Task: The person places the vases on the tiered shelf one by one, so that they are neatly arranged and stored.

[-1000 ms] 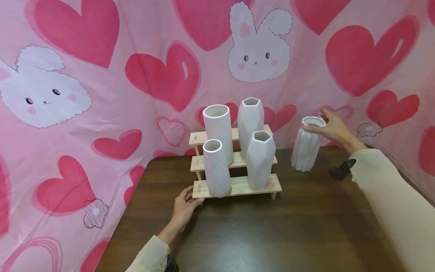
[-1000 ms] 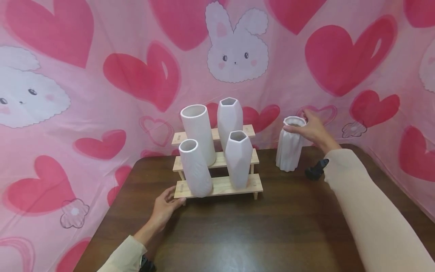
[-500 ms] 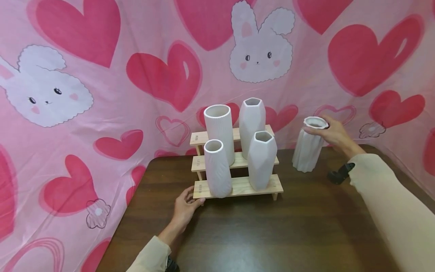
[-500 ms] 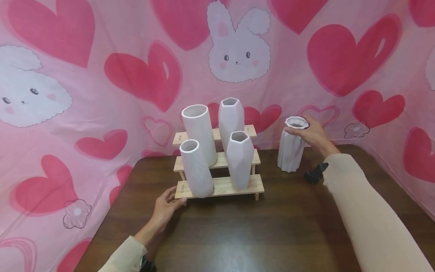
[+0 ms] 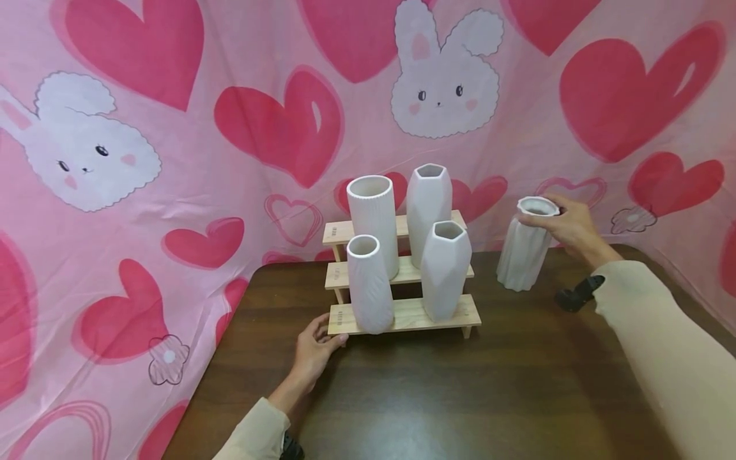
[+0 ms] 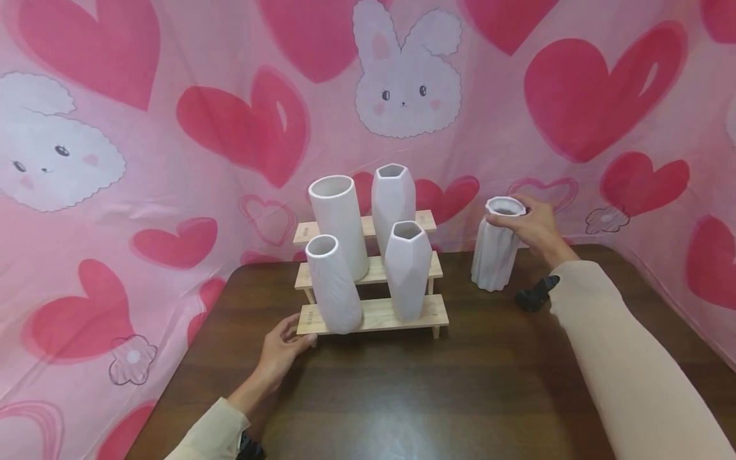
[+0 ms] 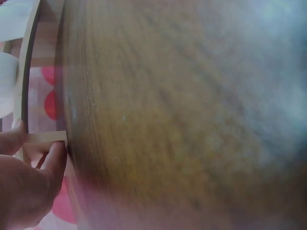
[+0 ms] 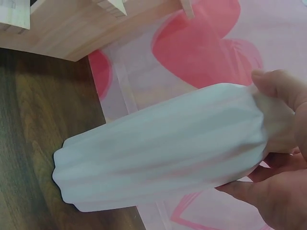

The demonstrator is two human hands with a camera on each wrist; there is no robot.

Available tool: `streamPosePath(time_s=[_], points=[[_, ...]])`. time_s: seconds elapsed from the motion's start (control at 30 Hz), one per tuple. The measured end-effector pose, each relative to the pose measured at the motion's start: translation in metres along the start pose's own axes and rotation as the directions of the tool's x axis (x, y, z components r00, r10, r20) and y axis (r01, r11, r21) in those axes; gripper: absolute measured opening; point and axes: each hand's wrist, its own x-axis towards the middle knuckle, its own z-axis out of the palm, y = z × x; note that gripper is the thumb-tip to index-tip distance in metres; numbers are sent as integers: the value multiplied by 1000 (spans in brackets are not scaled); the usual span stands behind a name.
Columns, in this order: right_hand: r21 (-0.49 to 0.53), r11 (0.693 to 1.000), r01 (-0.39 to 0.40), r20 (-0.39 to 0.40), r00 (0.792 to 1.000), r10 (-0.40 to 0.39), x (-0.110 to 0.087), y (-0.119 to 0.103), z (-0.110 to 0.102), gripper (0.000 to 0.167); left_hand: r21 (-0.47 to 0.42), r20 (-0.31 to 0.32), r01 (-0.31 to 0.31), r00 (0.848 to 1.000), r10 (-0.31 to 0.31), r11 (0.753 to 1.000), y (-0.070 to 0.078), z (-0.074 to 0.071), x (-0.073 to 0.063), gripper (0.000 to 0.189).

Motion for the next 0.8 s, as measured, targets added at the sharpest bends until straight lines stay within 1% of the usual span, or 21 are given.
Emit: streamPosePath(time_s=[0.13,0.23,0.33,0.4,0.53,0.67,0.8], points=[[-16,1000,-27,-6,1000,27,-2,-3,-2,65,-3,5,-1,1000,1,1000,0,0,1,63],[-19,999,-31,-21,999,30,-3,-12,-3,67,-6,6,0,1000,0,1000,0,0,2,62],[-19,1000,-12,-28,1000,11,-4,-30,-7,67,-5,4,0,1000,0,1000,-1,-1,2,63],[-31,999,-19,-17,1000,18,-3,-46,-12,70,-5,4,-1,1000,1,1000,-1,-1,2,63],[-46,996,-77,29,996,79,-3,-74,-24,80,1,6,0,1000,0,1000,-2,-2,4,63],[-42,993,-111,59,992,114,-3,-91,-33,84,7,10,5,1000,-5,1000,-5,-2,5,63],[-72,989,-132,70,988,137,-3,-104,-39,91,10,12,5,1000,-5,1000,-4,-2,5,64]])
